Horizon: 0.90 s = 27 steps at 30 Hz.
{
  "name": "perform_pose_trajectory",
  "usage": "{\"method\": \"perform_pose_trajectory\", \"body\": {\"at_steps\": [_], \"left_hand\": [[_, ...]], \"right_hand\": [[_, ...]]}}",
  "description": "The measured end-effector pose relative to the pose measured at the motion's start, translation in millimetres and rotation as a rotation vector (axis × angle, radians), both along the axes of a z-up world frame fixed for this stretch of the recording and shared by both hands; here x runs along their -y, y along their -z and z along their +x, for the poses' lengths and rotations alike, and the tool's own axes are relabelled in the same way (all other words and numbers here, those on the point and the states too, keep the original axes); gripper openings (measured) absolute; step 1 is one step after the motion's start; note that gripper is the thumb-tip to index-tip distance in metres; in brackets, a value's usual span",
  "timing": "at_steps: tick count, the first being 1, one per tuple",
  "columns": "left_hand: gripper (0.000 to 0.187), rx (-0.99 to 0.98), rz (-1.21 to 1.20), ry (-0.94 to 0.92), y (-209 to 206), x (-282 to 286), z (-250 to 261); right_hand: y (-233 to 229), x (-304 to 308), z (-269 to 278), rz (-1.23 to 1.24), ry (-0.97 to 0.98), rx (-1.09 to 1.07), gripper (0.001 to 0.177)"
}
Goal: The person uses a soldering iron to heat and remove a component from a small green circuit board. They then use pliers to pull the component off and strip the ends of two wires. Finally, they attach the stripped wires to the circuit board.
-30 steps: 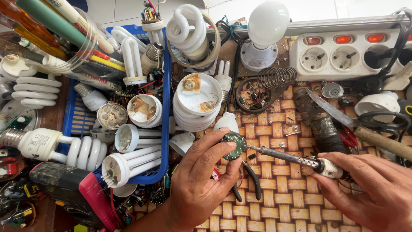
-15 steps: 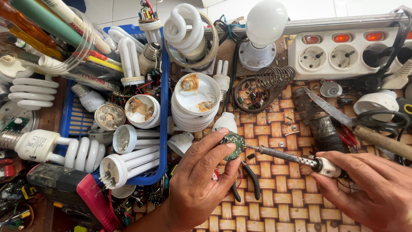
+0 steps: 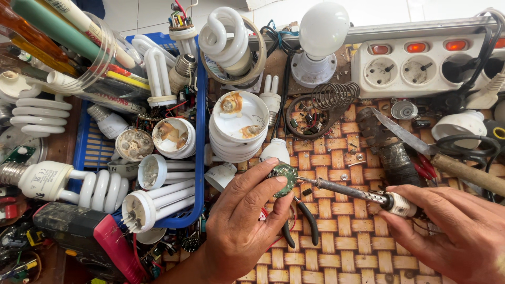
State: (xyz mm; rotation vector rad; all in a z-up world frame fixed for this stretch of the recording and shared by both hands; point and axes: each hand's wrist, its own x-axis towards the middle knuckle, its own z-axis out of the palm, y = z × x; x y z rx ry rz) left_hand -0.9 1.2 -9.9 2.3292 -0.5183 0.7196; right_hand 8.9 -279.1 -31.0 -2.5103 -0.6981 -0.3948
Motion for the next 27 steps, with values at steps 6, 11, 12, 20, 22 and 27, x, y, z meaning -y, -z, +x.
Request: {"method": "perform_pose_trajectory", "body": {"at_steps": [6,11,12,20,22,27], "left_hand": [[0.023,-0.003,0.012,-0.010,-0.7,0.0,-0.6],[0.022,0.019,0.019,0.005,-0.4,0.2,0.9],[0.022,0.029,0.021,0.012,0.3,0.0,1.0],[0.021,0.099,0.162,0.100,-3.4,-3.6,1.6],[0.024,0.103,0.178,0.128,-3.9,-4.5,0.8],[0.022,0.127,0.281,0.126,-3.3,-4.7,1.6]], "right_hand": [[-3.7,-2.3,1.2,-0.003,-0.007,0.006,0.033],[-5.5,-2.2,0.2,-0.013,-0.006,-0.016,0.034],[-7.6,-2.9,0.0,-0.015,-0.009,-0.034,0.034],[-4.8,2.1,-1.8,-0.069,-0.131,0.088,0.040],[-5.1,2.3,-4.7,-0.064,-0.094,0.072,0.042],[-12.7,6.2,-2.1,-0.211,-0.212,0.178,0.050]]}}
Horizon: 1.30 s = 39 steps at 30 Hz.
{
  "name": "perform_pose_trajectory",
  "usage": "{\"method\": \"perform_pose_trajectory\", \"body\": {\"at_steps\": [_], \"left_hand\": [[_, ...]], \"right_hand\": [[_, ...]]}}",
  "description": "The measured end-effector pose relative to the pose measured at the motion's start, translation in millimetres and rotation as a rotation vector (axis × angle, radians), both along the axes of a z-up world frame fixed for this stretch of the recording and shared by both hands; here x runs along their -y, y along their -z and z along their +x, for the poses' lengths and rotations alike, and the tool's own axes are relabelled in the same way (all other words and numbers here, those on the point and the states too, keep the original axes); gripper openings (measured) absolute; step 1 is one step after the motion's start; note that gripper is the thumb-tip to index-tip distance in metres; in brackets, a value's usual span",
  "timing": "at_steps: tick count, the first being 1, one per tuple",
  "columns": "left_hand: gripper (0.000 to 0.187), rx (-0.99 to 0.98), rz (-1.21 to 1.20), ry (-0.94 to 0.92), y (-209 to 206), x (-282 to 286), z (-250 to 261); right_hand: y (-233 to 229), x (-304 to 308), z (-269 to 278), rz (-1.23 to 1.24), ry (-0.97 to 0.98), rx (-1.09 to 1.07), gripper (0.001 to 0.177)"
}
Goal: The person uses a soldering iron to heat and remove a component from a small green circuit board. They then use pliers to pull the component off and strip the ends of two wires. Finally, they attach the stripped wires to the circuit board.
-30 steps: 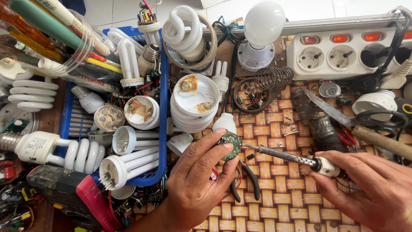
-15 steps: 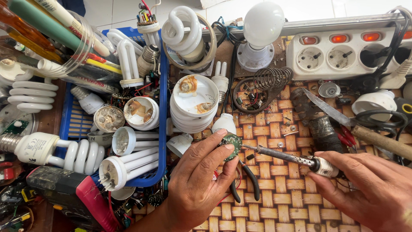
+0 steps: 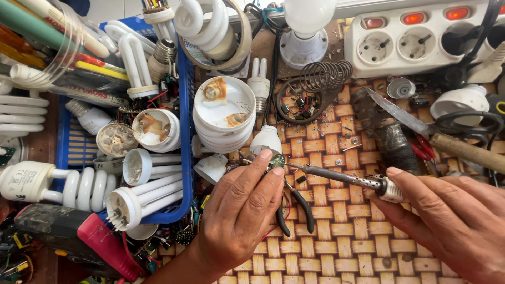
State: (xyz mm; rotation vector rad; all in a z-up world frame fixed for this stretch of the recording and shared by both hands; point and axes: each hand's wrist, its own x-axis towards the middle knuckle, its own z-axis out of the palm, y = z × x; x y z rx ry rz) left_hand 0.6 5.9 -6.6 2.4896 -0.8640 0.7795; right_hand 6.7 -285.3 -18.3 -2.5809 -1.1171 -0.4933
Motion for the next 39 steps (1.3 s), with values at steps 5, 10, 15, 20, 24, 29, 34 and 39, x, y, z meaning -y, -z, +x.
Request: {"method": "perform_pose_trajectory", "body": {"at_steps": [5,10,15,20,24,29,34,39], "left_hand": [[0.023,0.017,0.003,-0.017,2.0,2.0,-0.8],[0.023,0.033,0.006,-0.021,2.3,3.2,-0.5],[0.023,0.049,0.025,-0.026,2.9,4.1,-0.8],[0.023,0.044,0.018,-0.028,2.9,4.5,-2.2],[0.024,0.039,-0.003,-0.073,7.8,4.3,-4.2],[0.025,0.026,-0.064,-0.125,8.2,3.0,-6.4],[0.028,0.015,-0.118,-0.156,10.6,1.9,-7.4],[0.030,0.025,-0.145,-0.134,8.3,4.4,-5.5]], "right_hand": [[-4.4,-0.8,0.4,0.018,-0.028,0.005,0.049],[-7.1,-1.4,2.4,0.045,-0.046,0.053,0.045],[-7.0,0.1,2.6,0.021,-0.066,0.125,0.041],[-8.4,-0.6,1.1,0.035,-0.045,0.136,0.038],[-9.6,2.1,1.7,0.011,-0.049,0.171,0.039],[-6.7,2.1,-5.0,0.022,0.071,0.141,0.039],[-4.9,-5.8,-9.2,0.022,0.293,0.099,0.027],[-10.1,-24.1,-20.1,-0.205,0.574,0.100,0.030]]}}
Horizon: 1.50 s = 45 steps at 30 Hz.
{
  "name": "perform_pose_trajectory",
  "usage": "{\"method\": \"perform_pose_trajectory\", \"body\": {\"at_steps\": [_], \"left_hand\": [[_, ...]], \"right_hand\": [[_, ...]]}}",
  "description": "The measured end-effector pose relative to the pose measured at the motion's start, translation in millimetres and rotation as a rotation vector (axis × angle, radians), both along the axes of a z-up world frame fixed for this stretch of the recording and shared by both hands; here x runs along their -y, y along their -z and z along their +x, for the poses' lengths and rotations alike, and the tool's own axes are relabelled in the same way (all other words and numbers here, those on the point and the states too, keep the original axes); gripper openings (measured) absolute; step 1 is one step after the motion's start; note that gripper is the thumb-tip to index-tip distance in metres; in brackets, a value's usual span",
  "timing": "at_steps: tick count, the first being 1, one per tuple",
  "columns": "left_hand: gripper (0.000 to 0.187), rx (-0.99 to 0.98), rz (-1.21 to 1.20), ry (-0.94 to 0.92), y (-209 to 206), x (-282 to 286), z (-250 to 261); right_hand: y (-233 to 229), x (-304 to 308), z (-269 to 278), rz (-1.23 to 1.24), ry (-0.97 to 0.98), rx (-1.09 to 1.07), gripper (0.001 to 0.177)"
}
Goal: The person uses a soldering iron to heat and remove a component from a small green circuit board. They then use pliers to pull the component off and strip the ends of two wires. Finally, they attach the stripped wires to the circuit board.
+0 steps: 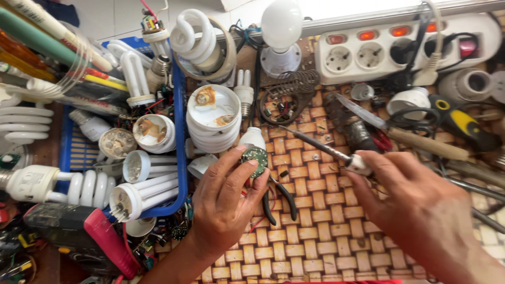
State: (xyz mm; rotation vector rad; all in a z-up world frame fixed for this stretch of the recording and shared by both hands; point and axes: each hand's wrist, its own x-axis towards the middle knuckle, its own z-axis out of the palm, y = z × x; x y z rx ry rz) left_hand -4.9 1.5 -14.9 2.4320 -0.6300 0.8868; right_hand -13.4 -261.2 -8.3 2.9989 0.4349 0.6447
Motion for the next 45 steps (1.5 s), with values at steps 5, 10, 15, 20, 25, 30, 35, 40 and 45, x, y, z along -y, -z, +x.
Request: {"method": "perform_pose_trajectory", "body": {"at_steps": [5,10,15,20,25,30,35,40,45], "left_hand": [[0.030,-0.055,-0.028,0.051,6.7,1.8,-0.4],[0.027,-0.084,-0.055,0.081,0.3,11.5,0.9],[0.028,-0.183,-0.171,0.100,-2.4,27.5,-1.2],[0.026,-0.261,-0.183,0.120,-7.7,39.9,-6.3],[0.027,-0.252,-0.145,0.109,-17.1,51.9,-9.0],[0.027,-0.272,-0.204,0.189,-24.3,63.9,-9.2],[0.033,-0.282,-0.220,0.183,-10.5,65.1,-3.8],[0.042,-0.314,-0.186,0.094,-1.4,50.8,-1.3],[0.045,-0.300,-0.204,0.103,-0.4,42.2,-1.0]], "right_hand": [[0.0,-19.0,0.8,0.030,-0.044,-0.020,0.023],[11.2,-23.5,5.0,0.151,-0.034,-0.058,0.025],[17.2,-24.3,6.4,0.178,-0.098,-0.043,0.032],[-4.8,-6.2,8.3,0.281,-0.121,0.027,0.022],[-3.1,21.3,13.7,0.285,-0.044,0.091,0.018],[-6.8,57.4,22.9,0.267,0.122,0.083,0.017],[4.9,49.2,33.6,0.239,-0.059,-0.014,0.017],[12.3,32.0,47.0,0.050,-0.094,0.001,0.020],[10.4,20.0,65.9,-0.098,-0.024,-0.255,0.030]]}}
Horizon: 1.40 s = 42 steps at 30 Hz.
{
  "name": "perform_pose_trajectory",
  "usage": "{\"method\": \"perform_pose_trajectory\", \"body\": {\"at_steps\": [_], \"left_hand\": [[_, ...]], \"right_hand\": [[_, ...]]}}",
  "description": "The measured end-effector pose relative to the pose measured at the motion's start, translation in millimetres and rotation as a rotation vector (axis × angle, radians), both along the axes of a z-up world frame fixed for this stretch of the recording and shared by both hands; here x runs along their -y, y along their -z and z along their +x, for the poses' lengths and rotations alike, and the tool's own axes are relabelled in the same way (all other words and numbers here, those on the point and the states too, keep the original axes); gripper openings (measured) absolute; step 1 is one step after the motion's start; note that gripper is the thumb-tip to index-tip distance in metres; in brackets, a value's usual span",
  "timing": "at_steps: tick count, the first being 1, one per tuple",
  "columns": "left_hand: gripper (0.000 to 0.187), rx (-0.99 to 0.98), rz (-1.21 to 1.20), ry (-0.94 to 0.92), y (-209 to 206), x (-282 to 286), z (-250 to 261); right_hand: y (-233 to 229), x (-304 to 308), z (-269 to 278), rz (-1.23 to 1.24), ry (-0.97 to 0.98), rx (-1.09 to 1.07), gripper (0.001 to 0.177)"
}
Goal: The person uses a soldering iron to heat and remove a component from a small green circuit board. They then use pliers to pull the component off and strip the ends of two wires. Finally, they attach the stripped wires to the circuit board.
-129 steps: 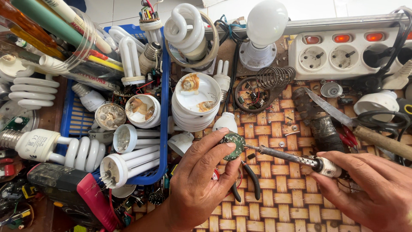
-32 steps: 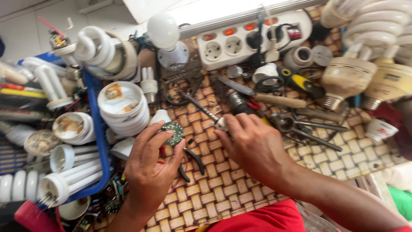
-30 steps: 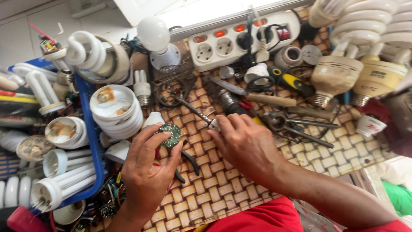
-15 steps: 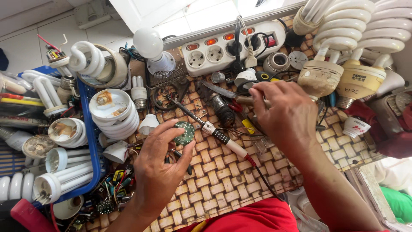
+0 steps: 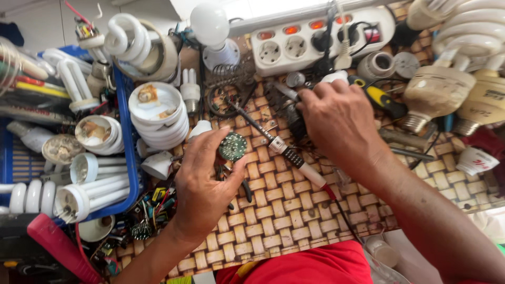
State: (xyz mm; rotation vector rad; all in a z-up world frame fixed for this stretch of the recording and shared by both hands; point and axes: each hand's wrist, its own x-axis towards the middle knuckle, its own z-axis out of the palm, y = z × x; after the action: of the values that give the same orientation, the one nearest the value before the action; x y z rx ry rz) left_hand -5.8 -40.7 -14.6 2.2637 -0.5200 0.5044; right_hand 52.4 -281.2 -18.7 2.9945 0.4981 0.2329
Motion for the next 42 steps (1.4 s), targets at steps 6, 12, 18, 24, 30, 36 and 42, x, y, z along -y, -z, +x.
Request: {"method": "perform_pose_trajectory", "body": {"at_steps": [6,12,18,24,30,36,42], "left_hand": [[0.043,-0.025,-0.002,-0.017,4.2,-7.2,4.1],[0.042,-0.025,0.000,0.029,10.1,-7.9,3.9],[0.042,-0.099,-0.117,0.197,8.6,15.6,-6.4],[0.042,-0.149,-0.086,0.247,10.0,35.3,-16.0],[0.044,-0.127,-0.095,0.215,18.0,41.7,-17.4],[0.042,-0.100,-0.093,0.203,16.6,40.5,-14.8],[0.043,-0.108,-0.131,0.211,11.9,35.3,-13.2]], "right_hand": [[8.8,-0.8,17.3,-0.022,-0.058,0.116,0.024],[-42.1,8.1,-12.5,0.242,-0.027,-0.108,0.008],[-29.5,15.7,-40.4,-0.009,0.073,-0.219,0.022],[-17.9,16.6,-53.5,-0.074,0.062,-0.141,0.034],[-8.7,16.5,-55.8,-0.240,0.110,-0.025,0.037],[0.4,16.3,-54.4,-0.229,0.108,0.032,0.041],[11.5,20.0,-45.9,0.039,0.154,0.071,0.034]]}}
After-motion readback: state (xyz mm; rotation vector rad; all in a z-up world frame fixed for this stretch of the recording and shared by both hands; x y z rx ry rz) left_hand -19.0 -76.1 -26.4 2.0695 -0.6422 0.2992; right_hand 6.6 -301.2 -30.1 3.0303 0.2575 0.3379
